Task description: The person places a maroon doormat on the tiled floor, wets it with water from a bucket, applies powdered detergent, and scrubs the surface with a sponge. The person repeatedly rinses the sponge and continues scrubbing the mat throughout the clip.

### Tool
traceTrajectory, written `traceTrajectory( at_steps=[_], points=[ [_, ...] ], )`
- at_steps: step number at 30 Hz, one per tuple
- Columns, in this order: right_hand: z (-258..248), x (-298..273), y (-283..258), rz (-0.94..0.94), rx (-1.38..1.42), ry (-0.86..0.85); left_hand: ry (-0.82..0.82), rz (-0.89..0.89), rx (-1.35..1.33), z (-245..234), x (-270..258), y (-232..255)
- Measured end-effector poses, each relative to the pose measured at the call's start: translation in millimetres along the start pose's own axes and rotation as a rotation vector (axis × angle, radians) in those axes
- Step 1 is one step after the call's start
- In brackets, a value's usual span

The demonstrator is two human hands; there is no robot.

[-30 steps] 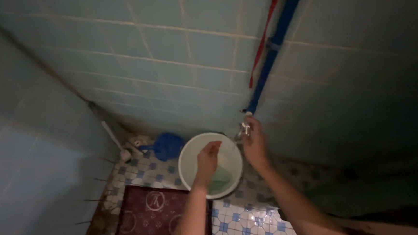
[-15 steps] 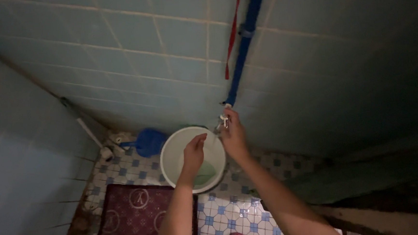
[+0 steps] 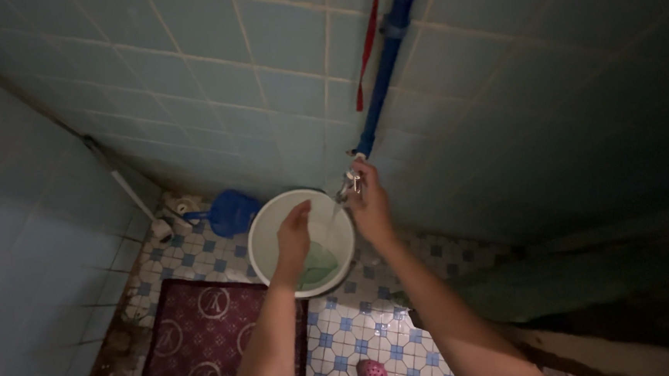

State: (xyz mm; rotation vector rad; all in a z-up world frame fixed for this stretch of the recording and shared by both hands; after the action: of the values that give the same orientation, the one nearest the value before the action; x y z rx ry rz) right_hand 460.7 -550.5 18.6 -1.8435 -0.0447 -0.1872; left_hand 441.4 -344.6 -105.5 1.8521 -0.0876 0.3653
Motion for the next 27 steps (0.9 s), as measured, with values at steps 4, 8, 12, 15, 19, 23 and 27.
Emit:
traceTrajectory(
  at_steps=[4,8,12,15,19,23,27],
  points=[
    [-1.8,1.6,9.1,-0.025,0.01,-0.019,0.048,0.058,0.034,-28.2,-26.2,1.0],
    [-0.7,-0.3,3.3,-0.004,-0.047,-0.016,0.043,-0.067,0.037,-41.0,-49.1,-10.6],
    [-1.9,1.3,10.2,0.076,-0.107,-0.024,0.038,-0.316,-0.083,-44.5,-67.6,-22.8],
    [-3.3,3.8,8.1,-0.001,-0.039,-0.05,0.04,-0.437,-0.143,-44.1,-77.0,-27.0],
    [-2.1,2.7,13.6,-0.081,0.037,-0.067,0.084,-0.42,-0.237,-46.9,-90.7,-32.5],
    [0.6,3.1,14.3,-0.066,0.087,-0.088,0.063,-0.405,-0.213,-49.1,-99.9,-39.0],
    [0.2,3.5,21.4,-0.006,0.125,-0.103,0.089,-0.409,-0.251,-50.2,-107.0,-28.8]
  ],
)
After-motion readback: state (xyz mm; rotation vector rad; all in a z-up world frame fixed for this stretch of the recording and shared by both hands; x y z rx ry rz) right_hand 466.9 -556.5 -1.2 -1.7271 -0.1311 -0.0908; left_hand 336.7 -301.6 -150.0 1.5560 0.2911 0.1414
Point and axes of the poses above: each hand's wrist, its own x-axis towards the middle knuckle, its own z-axis out of the palm, y = z × x, the point moved 10 cm from there along x, towards the middle knuckle, and after that the axes turned 13 degrees about z, right-handed, at the moved point
